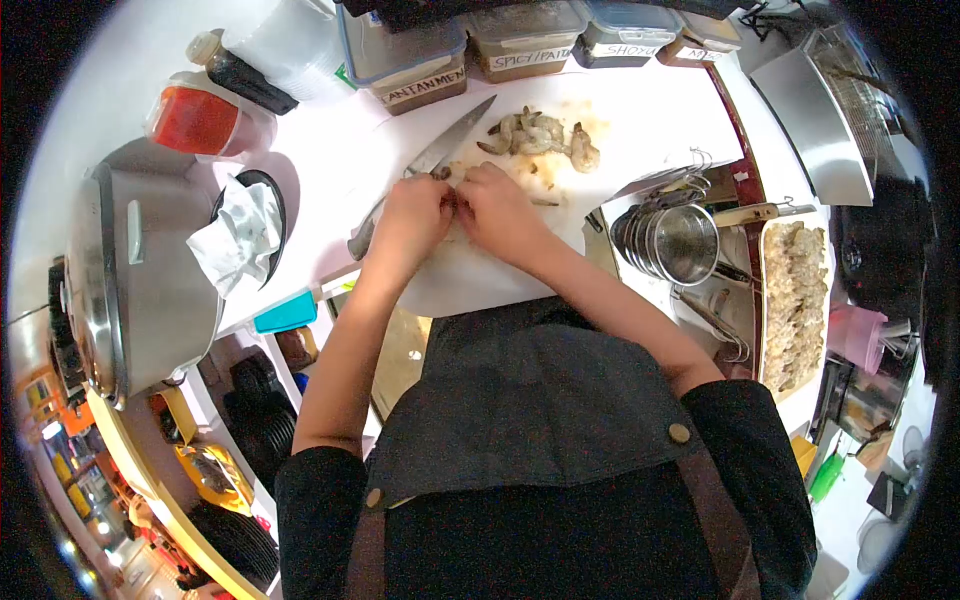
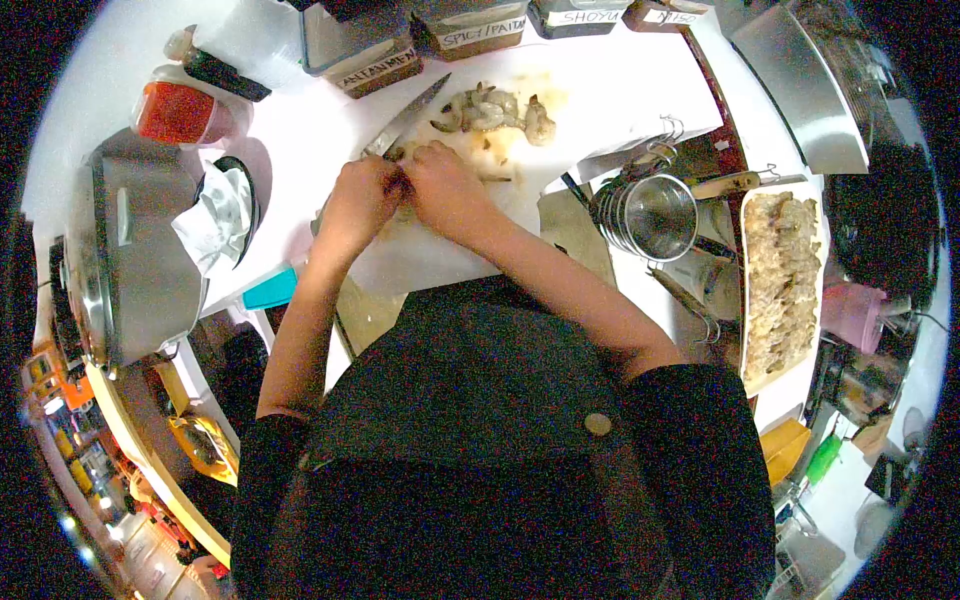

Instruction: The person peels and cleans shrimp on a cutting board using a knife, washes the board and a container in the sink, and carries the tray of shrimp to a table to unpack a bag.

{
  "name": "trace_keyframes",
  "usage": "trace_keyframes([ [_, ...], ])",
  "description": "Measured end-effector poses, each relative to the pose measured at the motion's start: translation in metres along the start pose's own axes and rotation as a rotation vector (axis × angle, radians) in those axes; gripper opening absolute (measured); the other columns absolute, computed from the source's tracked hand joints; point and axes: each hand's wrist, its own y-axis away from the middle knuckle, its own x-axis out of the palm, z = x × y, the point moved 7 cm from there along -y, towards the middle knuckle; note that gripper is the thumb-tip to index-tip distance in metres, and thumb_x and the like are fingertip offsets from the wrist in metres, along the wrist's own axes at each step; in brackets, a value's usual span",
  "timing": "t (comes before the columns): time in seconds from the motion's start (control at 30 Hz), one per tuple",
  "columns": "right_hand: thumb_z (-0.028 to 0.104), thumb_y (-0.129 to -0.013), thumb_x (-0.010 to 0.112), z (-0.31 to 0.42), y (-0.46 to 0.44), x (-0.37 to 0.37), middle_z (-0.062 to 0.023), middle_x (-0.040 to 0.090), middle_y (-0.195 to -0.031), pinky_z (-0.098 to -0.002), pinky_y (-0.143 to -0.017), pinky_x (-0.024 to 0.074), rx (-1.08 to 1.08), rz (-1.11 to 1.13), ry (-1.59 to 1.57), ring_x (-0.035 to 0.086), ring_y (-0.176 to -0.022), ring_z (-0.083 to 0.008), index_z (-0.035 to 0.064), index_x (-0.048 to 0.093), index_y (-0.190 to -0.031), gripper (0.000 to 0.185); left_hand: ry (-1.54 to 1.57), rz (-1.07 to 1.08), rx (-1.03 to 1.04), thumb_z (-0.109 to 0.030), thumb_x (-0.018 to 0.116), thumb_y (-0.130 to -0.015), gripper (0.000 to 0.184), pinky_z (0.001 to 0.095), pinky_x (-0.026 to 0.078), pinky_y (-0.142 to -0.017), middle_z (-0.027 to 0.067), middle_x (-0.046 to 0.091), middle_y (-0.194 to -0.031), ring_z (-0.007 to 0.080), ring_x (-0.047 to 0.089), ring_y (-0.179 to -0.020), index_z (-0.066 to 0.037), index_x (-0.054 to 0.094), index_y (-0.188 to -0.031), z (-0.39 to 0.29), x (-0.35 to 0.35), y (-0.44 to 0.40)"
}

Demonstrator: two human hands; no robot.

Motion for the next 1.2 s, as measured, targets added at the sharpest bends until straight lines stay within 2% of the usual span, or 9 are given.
trace_keyframes([
  [0.1,0.003,-0.068,0.059,0.0,0.001,0.007,-0.0136,0.055,-0.082,-0.0405,-0.077,0.0441,-0.028,0.001,0.061,0.052,-0.085,-0.0314,0.0009,0.058,-0.074,0.006,-0.066,-0.043,-0.099,-0.008,0.057,-0.074,0.013,0.0457,0.048,-0.07,0.0201,0.063,-0.081,0.0393,0.06,-0.074,-0.002,0.065,-0.082,-0.001,0.003,0.005],
  [0.3,0.005,-0.067,0.061,0.005,0.001,0.0,-0.0121,0.055,-0.082,-0.0401,-0.078,0.044,-0.085,-0.017,0.065,0.051,-0.086,-0.0309,0.002,0.059,-0.076,0.01,0.134,-0.169,-0.025,-0.01,0.062,-0.074,0.015,0.044,0.049,-0.069,0.0211,0.062,-0.08,0.0389,0.06,-0.074,-0.001,0.065,-0.086,-0.001,-0.016,0.017],
  [0.4,0.007,-0.066,0.062,0.01,0.003,0.0,-0.0116,0.055,-0.082,-0.0398,-0.079,0.0438,-0.08,0.005,0.049,0.051,-0.087,-0.0308,0.0023,0.059,-0.077,0.012,0.159,-0.036,-0.247,-0.011,0.063,-0.074,0.015,0.0425,0.049,-0.067,0.0209,0.062,-0.077,0.0381,0.061,-0.072,-0.002,0.066,-0.085,0.001,-0.013,0.027],
  [0.6,0.007,-0.066,0.063,0.01,0.001,0.016,-0.0114,0.056,-0.085,-0.0401,-0.082,0.0435,-0.119,0.035,0.11,0.051,-0.09,-0.0312,0.0024,0.06,-0.082,0.016,-0.017,-0.178,-0.232,-0.008,0.062,-0.074,0.012,0.0406,0.049,-0.065,0.0216,0.062,-0.075,0.0356,0.062,-0.069,-0.003,0.068,-0.083,0.002,-0.005,0.028],
  [0.67,0.007,-0.067,0.062,0.008,0.002,0.015,-0.0116,0.057,-0.088,-0.04,-0.082,0.0439,-0.12,0.054,0.089,0.052,-0.092,-0.0313,0.0021,0.061,-0.084,0.018,0.052,-0.117,-0.216,-0.009,0.063,-0.074,0.014,0.0401,0.049,-0.065,0.0212,0.062,-0.077,0.0357,0.061,-0.069,-0.002,0.068,-0.085,0.008,-0.007,0.026],
  [0.8,0.011,-0.073,0.061,-0.02,0.02,-0.037,-0.0152,0.06,-0.088,-0.041,-0.084,0.044,0.01,-0.115,-0.108,0.055,-0.091,-0.0324,0.0027,0.064,-0.08,0.011,0.189,-0.161,-0.243,-0.01,0.063,-0.075,0.016,0.0384,0.05,-0.066,0.0198,0.063,-0.081,0.0355,0.062,-0.071,-0.002,0.068,-0.089,0.003,-0.027,0.028],
  [0.9,0.014,-0.071,0.065,-0.045,0.029,-0.053,-0.0165,0.061,-0.084,-0.041,-0.082,0.0447,0.159,-0.085,-0.096,0.056,-0.088,-0.0331,0.0027,0.065,-0.079,0.014,0.184,-0.202,-0.035,-0.01,0.061,-0.077,0.015,0.039,0.049,-0.068,0.0195,0.063,-0.082,0.0356,0.061,-0.073,-0.002,0.067,-0.088,-0.024,-0.021,0.014],
  [1.0,0.007,-0.071,0.065,-0.038,0.023,-0.041,-0.0147,0.061,-0.082,-0.0371,-0.078,0.0463,0.101,-0.009,-0.044,0.057,-0.085,-0.0315,0.0022,0.066,-0.08,0.011,0.116,-0.101,0.043,-0.007,0.06,-0.075,0.015,0.0414,0.048,-0.07,0.0202,0.062,-0.08,0.0364,0.06,-0.075,-0.002,0.067,-0.087,-0.034,0.001,0.0],
  [1.2,0.004,-0.066,0.062,-0.031,0.021,-0.032,-0.0141,0.056,-0.074,-0.0406,-0.074,0.0455,0.048,-0.037,-0.036,0.054,-0.081,-0.0329,0.0004,0.059,-0.069,0.006,0.131,-0.101,0.058,-0.009,0.056,-0.077,0.012,0.0458,0.046,-0.074,0.0193,0.06,-0.082,0.0377,0.057,-0.081,-0.002,0.065,-0.082,-0.035,0.01,-0.005],
])
